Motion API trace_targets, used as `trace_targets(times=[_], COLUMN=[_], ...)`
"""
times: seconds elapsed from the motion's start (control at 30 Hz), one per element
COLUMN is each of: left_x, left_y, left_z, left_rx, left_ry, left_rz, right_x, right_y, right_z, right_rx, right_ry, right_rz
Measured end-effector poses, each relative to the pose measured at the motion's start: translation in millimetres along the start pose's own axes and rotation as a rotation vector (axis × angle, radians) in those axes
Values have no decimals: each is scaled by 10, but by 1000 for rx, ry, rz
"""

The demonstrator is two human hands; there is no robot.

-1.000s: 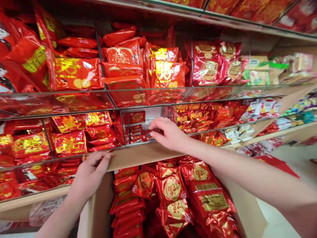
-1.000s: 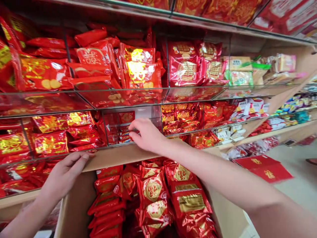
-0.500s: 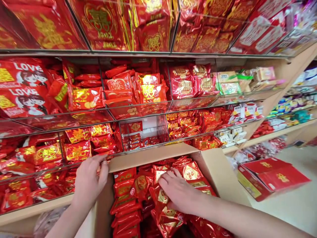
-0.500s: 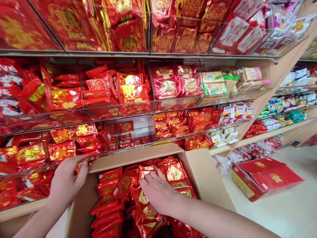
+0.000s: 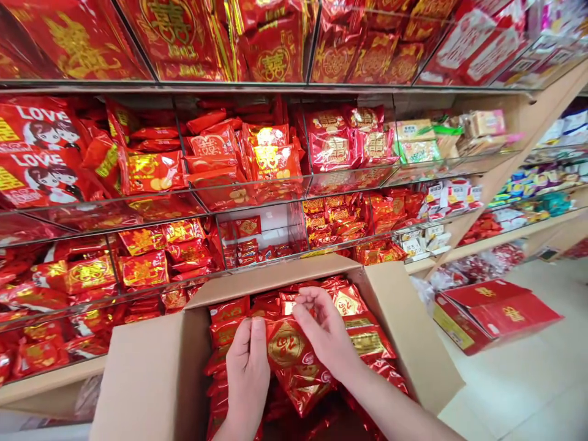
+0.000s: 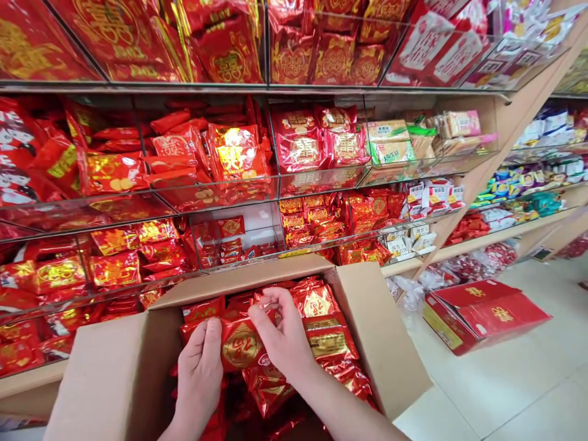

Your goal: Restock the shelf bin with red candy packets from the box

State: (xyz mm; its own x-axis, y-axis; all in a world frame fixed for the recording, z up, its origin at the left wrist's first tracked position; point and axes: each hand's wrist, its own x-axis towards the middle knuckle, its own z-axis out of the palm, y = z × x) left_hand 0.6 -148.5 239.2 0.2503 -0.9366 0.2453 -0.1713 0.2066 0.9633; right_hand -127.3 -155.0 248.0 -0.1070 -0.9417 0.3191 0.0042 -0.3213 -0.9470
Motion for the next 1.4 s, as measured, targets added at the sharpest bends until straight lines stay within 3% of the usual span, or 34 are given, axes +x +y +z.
trace_targets(times=[0.1, 0.23, 0.4, 0.5, 0.57, 0.63, 0.7, 0.73, 0.8, 0.87, 0.97, 1.07, 1.13, 1.2, 1.23, 1.3, 1.4], left_x=[-23, -51, -108, -103, -68, -24, 9, 17, 14, -10, -27, 103, 317, 598, 741, 980, 1159], left_y=[-16, -71, -140, -108, -34, 69, 165, 199, 224, 198, 149, 174, 215, 234, 226, 170, 34], left_z=[70, 132, 103, -9, -117, -215, -265, -265, -214, -119, -27, -193, -456, -747, -869, -1028, -1065], left_rx=[-84, -162, -205, -42, 103, 211, 295, 304, 171, -93, -275, -56, 174, 499, 669, 868, 940], left_ry=[105, 73, 53, 16, -102, -323, -552, -606, -528, -290, -26, 17, 3, 62, 83, 52, -61], left_rz=[-51, -110, -120, -36, 90, 164, 117, 64, -54, -142, -200, -106, 108, 428, 519, 576, 482], right_x=[-12, -26, -41, -22, -1, 16, 22, 23, 21, 17, 36, 181, 407, 734, 923, 1318, 1855], right_y=[103, 163, 183, 141, 68, -36, -148, -195, -249, -246, -209, -274, -384, -486, -513, -494, -295], right_z=[71, 96, 57, -18, -81, -134, -165, -170, -160, -117, -12, 40, 16, -17, -19, 30, 244], right_rx=[29, -100, -223, -291, -373, -457, -486, -458, -286, -36, 181, 159, 54, -171, -320, -579, -748], right_ry=[166, 227, 234, 168, 42, -135, -269, -290, -246, -230, -397, -461, -429, -411, -404, -411, -400], right_rz=[42, -3, -120, -182, -217, -267, -312, -316, -247, -99, 134, 273, 256, 181, 156, 90, 35])
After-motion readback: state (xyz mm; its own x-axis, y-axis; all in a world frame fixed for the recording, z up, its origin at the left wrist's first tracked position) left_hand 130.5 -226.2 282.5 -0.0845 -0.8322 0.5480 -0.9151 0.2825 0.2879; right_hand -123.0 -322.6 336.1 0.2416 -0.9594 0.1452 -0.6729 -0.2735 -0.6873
